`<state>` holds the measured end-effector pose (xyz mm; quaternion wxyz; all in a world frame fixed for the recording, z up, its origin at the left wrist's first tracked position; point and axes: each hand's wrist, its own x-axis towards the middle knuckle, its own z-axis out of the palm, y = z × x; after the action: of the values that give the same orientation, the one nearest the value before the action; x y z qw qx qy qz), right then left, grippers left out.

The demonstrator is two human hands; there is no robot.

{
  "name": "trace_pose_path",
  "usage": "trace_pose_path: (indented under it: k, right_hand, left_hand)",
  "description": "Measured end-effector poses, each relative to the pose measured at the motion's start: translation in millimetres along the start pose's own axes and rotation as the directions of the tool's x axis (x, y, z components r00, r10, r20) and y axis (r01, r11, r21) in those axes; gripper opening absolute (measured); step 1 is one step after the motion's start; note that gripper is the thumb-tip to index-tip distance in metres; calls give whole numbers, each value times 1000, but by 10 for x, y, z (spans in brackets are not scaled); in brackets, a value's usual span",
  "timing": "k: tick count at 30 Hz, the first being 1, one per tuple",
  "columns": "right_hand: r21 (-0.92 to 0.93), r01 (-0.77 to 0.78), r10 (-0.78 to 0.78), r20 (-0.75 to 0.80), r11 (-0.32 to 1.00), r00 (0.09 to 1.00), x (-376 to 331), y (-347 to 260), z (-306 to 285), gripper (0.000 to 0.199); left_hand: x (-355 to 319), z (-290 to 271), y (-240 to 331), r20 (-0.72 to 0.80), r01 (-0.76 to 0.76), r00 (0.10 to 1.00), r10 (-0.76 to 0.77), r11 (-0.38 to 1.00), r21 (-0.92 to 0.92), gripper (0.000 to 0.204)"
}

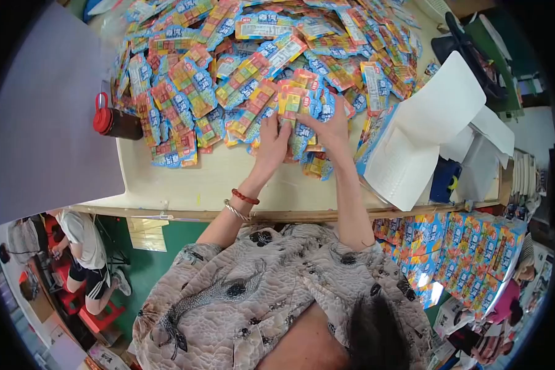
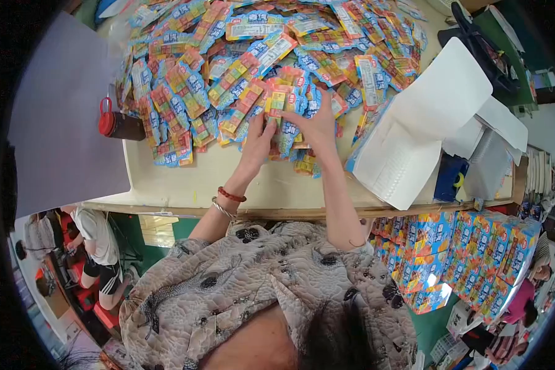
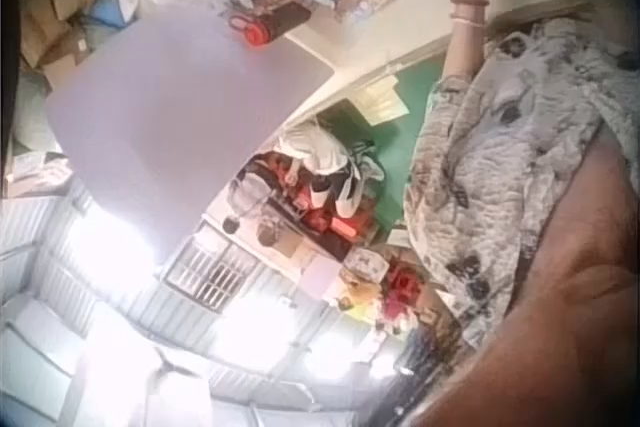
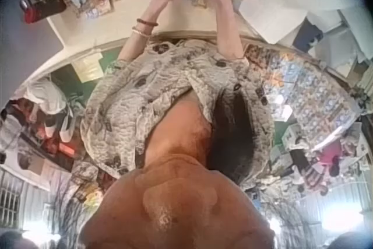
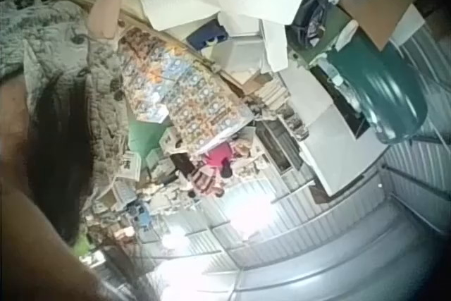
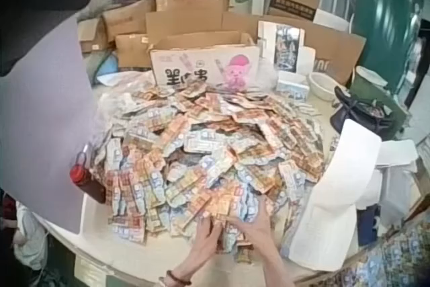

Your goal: Counting and packaging small product packets into cardboard display boxes.

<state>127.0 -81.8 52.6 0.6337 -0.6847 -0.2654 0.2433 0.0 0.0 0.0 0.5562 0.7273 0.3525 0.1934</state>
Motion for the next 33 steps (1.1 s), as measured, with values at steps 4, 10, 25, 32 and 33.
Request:
trace_pose_path:
  k: [4, 10, 25, 32, 33]
  right_hand:
    - [34, -74, 78, -142, 997, 987, -136, -121, 94, 65]
    - [322, -51, 118, -192, 945, 974, -170, -150, 158, 66]
    - [-275, 167, -196, -82, 947, 977, -459, 259, 946, 61]
    - [-111, 23, 3, 227, 994, 974, -485, -27, 536, 68]
    - [-209, 50, 7, 264, 977, 964, -484, -91, 484, 68]
  left_hand:
    - [-58, 6, 8, -103, -56, 994, 36, 979, -195, 52]
    - [-9, -251, 542, -136, -201, 974, 181, 968, -151, 54]
    - [63, -826, -134, -171, 5, 985, -23, 994, -105, 60]
    - [-510, -727, -30, -55, 149, 973, -222, 797, -586, 61]
    - [-548, -710, -33, 18, 180, 974, -224, 731, -658, 61]
